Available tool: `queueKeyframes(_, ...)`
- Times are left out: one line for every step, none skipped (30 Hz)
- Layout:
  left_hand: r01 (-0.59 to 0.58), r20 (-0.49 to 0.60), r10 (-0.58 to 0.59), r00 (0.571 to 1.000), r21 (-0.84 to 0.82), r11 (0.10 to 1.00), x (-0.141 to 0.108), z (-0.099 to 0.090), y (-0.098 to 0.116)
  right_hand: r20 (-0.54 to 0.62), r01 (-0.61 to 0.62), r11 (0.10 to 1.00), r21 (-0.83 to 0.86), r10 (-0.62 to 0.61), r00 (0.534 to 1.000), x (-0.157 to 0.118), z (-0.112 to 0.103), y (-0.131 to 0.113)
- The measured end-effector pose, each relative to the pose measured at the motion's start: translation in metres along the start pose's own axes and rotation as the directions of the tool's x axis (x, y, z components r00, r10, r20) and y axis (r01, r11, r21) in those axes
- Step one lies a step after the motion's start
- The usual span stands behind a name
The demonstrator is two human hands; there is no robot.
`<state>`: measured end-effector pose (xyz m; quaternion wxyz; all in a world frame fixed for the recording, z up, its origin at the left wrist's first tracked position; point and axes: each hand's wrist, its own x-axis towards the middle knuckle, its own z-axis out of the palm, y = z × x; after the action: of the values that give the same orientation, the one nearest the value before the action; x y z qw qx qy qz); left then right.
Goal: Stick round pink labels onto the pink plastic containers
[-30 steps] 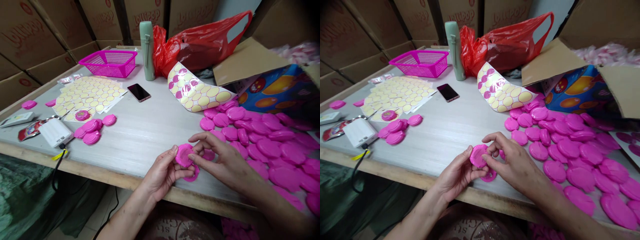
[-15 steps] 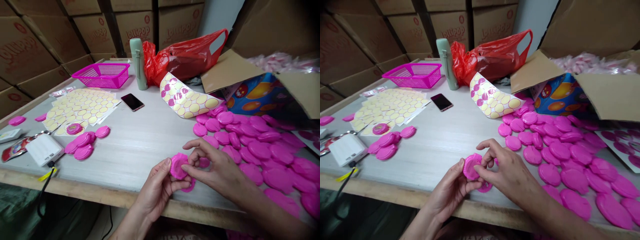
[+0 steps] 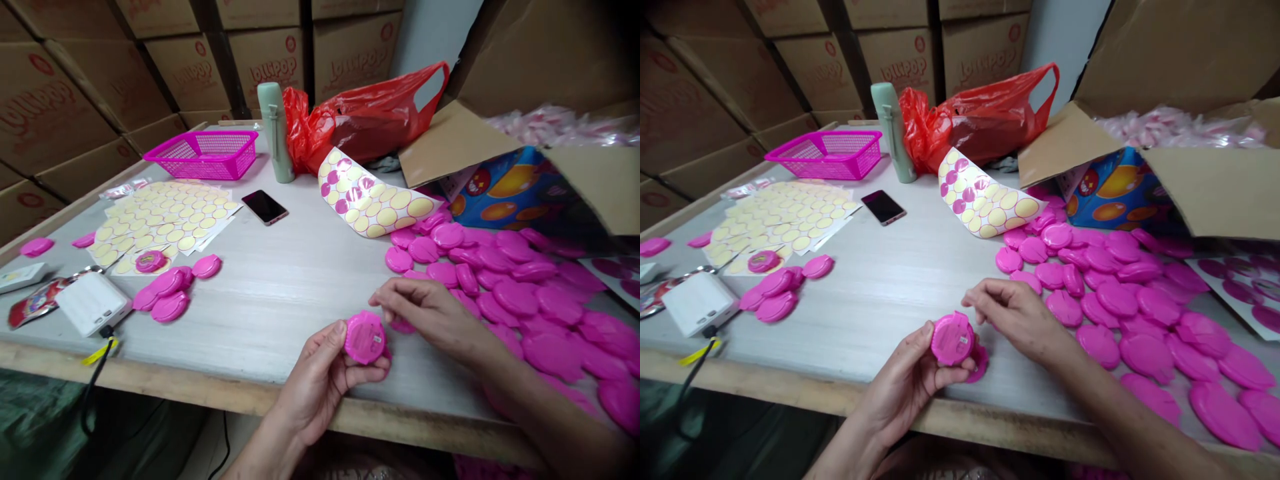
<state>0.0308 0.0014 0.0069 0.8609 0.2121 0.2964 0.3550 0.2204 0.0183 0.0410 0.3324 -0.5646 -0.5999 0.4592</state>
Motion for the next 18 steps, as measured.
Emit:
queueKeyframes(0.005, -0.017, -0.005, 1.0, 0.016, 1.0, 0.0, 0.001, 0.0, -0.05, 0.025, 0.999, -0.022, -0.026, 0.998, 0.002, 0.003, 0.002)
queueKeyframes(0.009, -0.028, -0.008, 1.0, 0.034, 0.999, 0.0, 0.002, 0.0, -0.074, 0.047, 0.998, -0.048, -0.051, 0.996, 0.003, 0.007, 0.003)
queueKeyframes(0.013, -0.031, -0.011, 0.999, 0.052, 0.999, 0.0, 0.002, 0.0, -0.06, 0.064, 0.996, -0.066, -0.068, 0.996, 0.005, 0.011, 0.004)
queueKeyframes(0.015, -0.028, -0.013, 1.0, 0.067, 0.998, 0.0, 0.003, 0.0, -0.017, 0.077, 0.994, -0.076, -0.078, 0.997, 0.006, 0.015, 0.005)
queueKeyframes(0.012, -0.021, -0.01, 1.0, 0.077, 0.997, 0.0, 0.003, -0.001, 0.027, 0.081, 0.993, -0.08, -0.08, 0.996, 0.008, 0.018, 0.006)
queueKeyframes(0.005, -0.017, -0.004, 1.0, 0.08, 0.997, 0.0, 0.003, -0.001, 0.057, 0.078, 0.994, -0.082, -0.073, 0.996, 0.01, 0.019, 0.007)
queueKeyframes(0.0, -0.019, 0.002, 1.0, 0.081, 0.997, 0.001, 0.003, -0.001, 0.067, 0.075, 0.993, -0.088, -0.069, 0.995, 0.011, 0.02, 0.008)
queueKeyframes(-0.004, -0.027, 0.006, 1.0, 0.08, 0.997, 0.002, 0.002, -0.001, 0.058, 0.08, 0.992, -0.101, -0.074, 0.996, 0.013, 0.018, 0.009)
queueKeyframes(-0.009, -0.038, 0.012, 0.999, 0.081, 0.997, 0.003, 0.002, -0.002, 0.047, 0.091, 0.988, -0.122, -0.086, 0.995, 0.014, 0.016, 0.01)
queueKeyframes(-0.014, -0.051, 0.018, 0.999, 0.086, 0.996, 0.004, 0.001, -0.002, 0.044, 0.107, 0.983, -0.148, -0.101, 0.994, 0.014, 0.014, 0.012)
queueKeyframes(-0.021, -0.066, 0.028, 0.997, 0.105, 0.994, 0.005, 0.001, -0.002, 0.052, 0.127, 0.976, -0.179, -0.119, 0.991, 0.014, 0.012, 0.014)
queueKeyframes(-0.031, -0.083, 0.043, 0.996, 0.136, 0.99, 0.007, 0.001, -0.003, 0.07, 0.149, 0.965, -0.214, -0.137, 0.988, 0.013, 0.011, 0.016)
queueKeyframes(-0.046, -0.099, 0.064, 0.993, 0.175, 0.984, 0.008, 0.001, -0.004, 0.092, 0.173, 0.952, -0.252, -0.154, 0.984, 0.011, 0.012, 0.017)
queueKeyframes(-0.062, -0.112, 0.088, 0.99, 0.215, 0.975, 0.009, 0.001, -0.005, 0.112, 0.196, 0.936, -0.292, -0.17, 0.979, 0.008, 0.013, 0.018)
queueKeyframes(-0.078, -0.122, 0.111, 0.986, 0.251, 0.965, 0.009, 0.002, -0.005, 0.128, 0.217, 0.918, -0.332, -0.184, 0.975, 0.004, 0.016, 0.018)
queueKeyframes(-0.094, -0.126, 0.134, 0.983, 0.283, 0.954, 0.009, 0.002, -0.006, 0.137, 0.234, 0.899, -0.37, -0.197, 0.971, 0.0, 0.019, 0.018)
queueKeyframes(-0.11, -0.119, 0.155, 0.981, 0.32, 0.941, 0.008, 0.002, -0.006, 0.142, 0.249, 0.881, -0.403, -0.209, 0.968, -0.004, 0.022, 0.017)
queueKeyframes(-0.121, -0.104, 0.169, 0.98, 0.36, 0.925, 0.006, 0.002, -0.006, 0.149, 0.262, 0.867, -0.424, -0.219, 0.964, -0.008, 0.025, 0.015)
